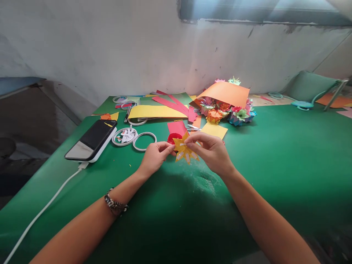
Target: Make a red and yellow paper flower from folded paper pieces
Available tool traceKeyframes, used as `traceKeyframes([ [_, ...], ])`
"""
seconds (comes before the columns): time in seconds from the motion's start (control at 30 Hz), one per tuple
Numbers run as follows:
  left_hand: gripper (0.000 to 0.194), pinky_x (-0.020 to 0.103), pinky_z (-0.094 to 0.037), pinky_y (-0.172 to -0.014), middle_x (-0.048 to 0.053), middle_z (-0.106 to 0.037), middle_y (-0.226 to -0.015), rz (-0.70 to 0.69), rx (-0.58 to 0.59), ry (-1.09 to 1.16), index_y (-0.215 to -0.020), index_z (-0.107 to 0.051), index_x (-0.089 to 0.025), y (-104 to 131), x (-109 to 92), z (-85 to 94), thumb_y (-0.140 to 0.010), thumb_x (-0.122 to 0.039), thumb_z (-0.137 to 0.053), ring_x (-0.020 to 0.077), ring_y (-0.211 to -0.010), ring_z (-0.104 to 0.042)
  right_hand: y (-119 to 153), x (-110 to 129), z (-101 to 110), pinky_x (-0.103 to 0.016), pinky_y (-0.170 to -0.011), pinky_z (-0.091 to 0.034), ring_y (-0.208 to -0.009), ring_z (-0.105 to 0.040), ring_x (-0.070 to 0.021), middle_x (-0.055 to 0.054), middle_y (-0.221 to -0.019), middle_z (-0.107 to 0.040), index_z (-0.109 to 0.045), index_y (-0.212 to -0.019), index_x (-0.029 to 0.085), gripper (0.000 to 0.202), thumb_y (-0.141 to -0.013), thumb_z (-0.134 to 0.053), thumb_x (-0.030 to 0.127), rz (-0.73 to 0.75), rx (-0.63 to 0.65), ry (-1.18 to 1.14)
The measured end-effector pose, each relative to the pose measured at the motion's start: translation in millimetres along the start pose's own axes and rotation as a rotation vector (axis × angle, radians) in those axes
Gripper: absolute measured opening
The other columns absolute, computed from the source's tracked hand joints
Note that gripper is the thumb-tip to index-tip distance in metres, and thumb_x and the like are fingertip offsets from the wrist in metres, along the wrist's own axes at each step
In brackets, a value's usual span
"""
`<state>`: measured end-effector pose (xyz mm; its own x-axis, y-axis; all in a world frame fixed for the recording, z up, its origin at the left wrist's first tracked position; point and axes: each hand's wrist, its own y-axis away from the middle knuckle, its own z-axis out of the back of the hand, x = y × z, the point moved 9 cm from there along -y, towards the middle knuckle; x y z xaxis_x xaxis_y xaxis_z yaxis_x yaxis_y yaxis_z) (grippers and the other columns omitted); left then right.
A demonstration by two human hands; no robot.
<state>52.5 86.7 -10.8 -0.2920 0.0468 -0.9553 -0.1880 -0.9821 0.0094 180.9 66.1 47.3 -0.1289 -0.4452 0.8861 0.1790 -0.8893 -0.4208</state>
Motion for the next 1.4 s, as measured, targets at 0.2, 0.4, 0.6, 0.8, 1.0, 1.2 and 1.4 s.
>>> traceKeyframes([
  [0.2,0.021,0.02,-0.034,-0.05,0.001,-0.065,-0.062,0.031,0.052,0.126,-0.07,-0.066,-0.012,2,-3,-0.4,-0.069,-0.031,-0.057,0.0072,-0.048,-0.037,3,6,-10,-0.036,-0.078,-0.03,-0.067,-0.056,-0.0125,0.001,-0.071,-0.067,-0.059,-0.067,0.019,0.009,-0.076,-0.059,0.02,0.067,0.002,0.545],
  [0.4,0.018,0.02,-0.036,-0.054,0.001,-0.067,-0.063,0.017,0.084,0.133,-0.069,-0.067,-0.013,5,-8,-0.3,-0.072,-0.027,-0.056,0.008,-0.053,-0.041,2,-2,-13,-0.033,-0.073,-0.023,-0.069,-0.055,-0.0126,0.002,-0.074,-0.066,-0.059,-0.068,0.019,0.011,-0.079,-0.057,0.02,0.012,0.029,0.648],
  [0.6,0.019,0.02,-0.037,-0.054,0.001,-0.067,-0.065,-0.013,0.118,0.109,-0.066,-0.067,-0.014,7,-12,-2.1,-0.072,-0.028,-0.055,0.0087,-0.055,-0.043,2,-3,-16,-0.032,-0.071,-0.022,-0.07,-0.054,-0.0126,0.002,-0.073,-0.065,-0.058,-0.068,0.019,0.011,-0.078,-0.056,0.018,-0.008,0.05,0.647],
  [0.8,0.02,0.02,-0.037,-0.055,0.001,-0.068,-0.065,-0.015,0.131,0.11,-0.07,-0.068,-0.014,7,-13,-3.5,-0.072,-0.03,-0.055,0.008,-0.052,-0.041,1,-5,-16,-0.032,-0.071,-0.023,-0.071,-0.055,-0.0131,0.002,-0.073,-0.066,-0.057,-0.067,0.018,0.011,-0.078,-0.055,0.016,-0.011,0.039,0.637],
  [1.0,0.019,0.02,-0.038,-0.055,0.001,-0.068,-0.067,-0.024,0.153,0.102,-0.072,-0.068,-0.015,7,-14,-5.6,-0.071,-0.03,-0.055,0.0091,-0.055,-0.046,1,-3,-17,-0.032,-0.071,-0.023,-0.073,-0.055,-0.0147,0.001,-0.074,-0.066,-0.057,-0.067,0.019,0.011,-0.078,-0.055,0.018,0.005,0.037,0.674],
  [1.2,0.019,0.021,-0.04,-0.056,0.002,-0.068,-0.068,-0.047,0.158,0.06,-0.069,-0.066,-0.015,7,-15,-6.0,-0.071,-0.03,-0.054,0.0115,-0.06,-0.052,1,-1,-20,-0.032,-0.07,-0.022,-0.073,-0.055,-0.0152,0.002,-0.071,-0.065,-0.056,-0.065,0.019,0.012,-0.077,-0.056,0.018,0.047,0.044,0.723],
  [1.4,0.02,0.021,-0.04,-0.058,0.002,-0.067,-0.068,-0.066,0.166,0.055,-0.069,-0.065,-0.015,7,-14,-6.9,-0.071,-0.032,-0.053,0.011,-0.06,-0.051,1,0,-20,-0.031,-0.07,-0.021,-0.075,-0.054,-0.0159,0.002,-0.071,-0.063,-0.057,-0.065,0.019,0.012,-0.077,-0.059,0.02,0.084,0.033,0.764],
])
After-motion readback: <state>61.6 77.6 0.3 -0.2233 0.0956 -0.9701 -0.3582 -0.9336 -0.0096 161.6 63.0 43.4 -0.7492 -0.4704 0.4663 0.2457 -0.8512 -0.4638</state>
